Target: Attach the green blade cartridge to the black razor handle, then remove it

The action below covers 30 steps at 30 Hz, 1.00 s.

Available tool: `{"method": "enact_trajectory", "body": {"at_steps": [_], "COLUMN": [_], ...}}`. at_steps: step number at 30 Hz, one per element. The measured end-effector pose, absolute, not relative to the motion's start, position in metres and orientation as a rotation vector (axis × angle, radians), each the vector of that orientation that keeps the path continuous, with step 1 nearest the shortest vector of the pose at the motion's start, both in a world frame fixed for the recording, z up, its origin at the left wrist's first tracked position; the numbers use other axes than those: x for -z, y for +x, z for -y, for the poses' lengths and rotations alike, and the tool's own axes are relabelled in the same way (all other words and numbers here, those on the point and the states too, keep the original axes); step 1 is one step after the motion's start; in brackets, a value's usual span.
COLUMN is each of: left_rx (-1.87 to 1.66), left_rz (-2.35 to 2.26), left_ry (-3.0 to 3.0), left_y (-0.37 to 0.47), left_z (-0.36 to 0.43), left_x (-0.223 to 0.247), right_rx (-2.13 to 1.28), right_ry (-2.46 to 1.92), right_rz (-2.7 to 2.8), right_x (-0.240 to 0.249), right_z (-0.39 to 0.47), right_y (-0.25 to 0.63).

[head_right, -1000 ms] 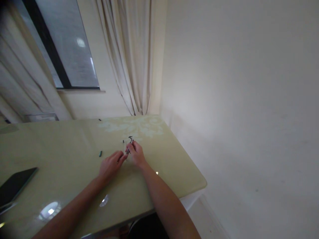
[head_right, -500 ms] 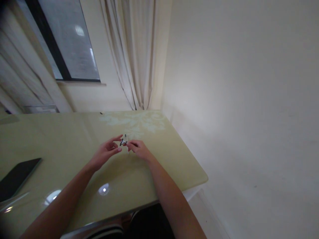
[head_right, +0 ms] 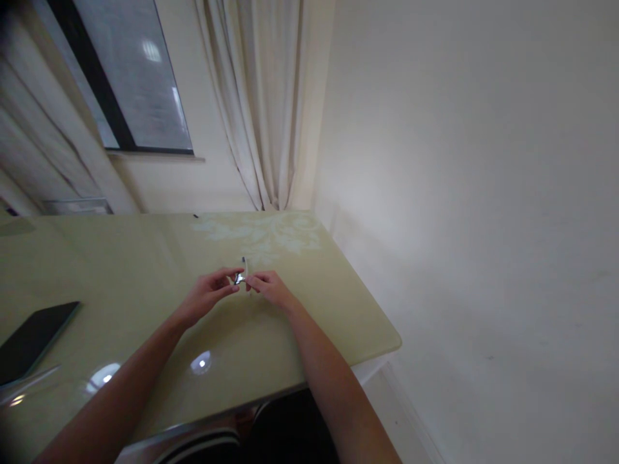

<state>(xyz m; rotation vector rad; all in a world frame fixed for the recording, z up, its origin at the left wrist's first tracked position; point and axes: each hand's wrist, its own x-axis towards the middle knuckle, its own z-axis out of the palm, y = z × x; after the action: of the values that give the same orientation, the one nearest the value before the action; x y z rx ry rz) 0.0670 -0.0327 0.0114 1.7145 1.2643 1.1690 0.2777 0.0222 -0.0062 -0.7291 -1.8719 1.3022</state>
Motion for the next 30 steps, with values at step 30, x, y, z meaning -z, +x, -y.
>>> {"method": "enact_trajectory", "body": {"at_steps": [30], "left_rx": [-0.594], "left_rz": [-1.713], "left_ry": [1.916], "left_y": [0.202], "left_z": [-0.078], "left_x": [0.01], "right_rx": [-0.787], "right_ry": [-1.098], "right_rz": [0.962], "right_x": [0.013], "right_z": [-0.061], "right_y": [0.322]}}
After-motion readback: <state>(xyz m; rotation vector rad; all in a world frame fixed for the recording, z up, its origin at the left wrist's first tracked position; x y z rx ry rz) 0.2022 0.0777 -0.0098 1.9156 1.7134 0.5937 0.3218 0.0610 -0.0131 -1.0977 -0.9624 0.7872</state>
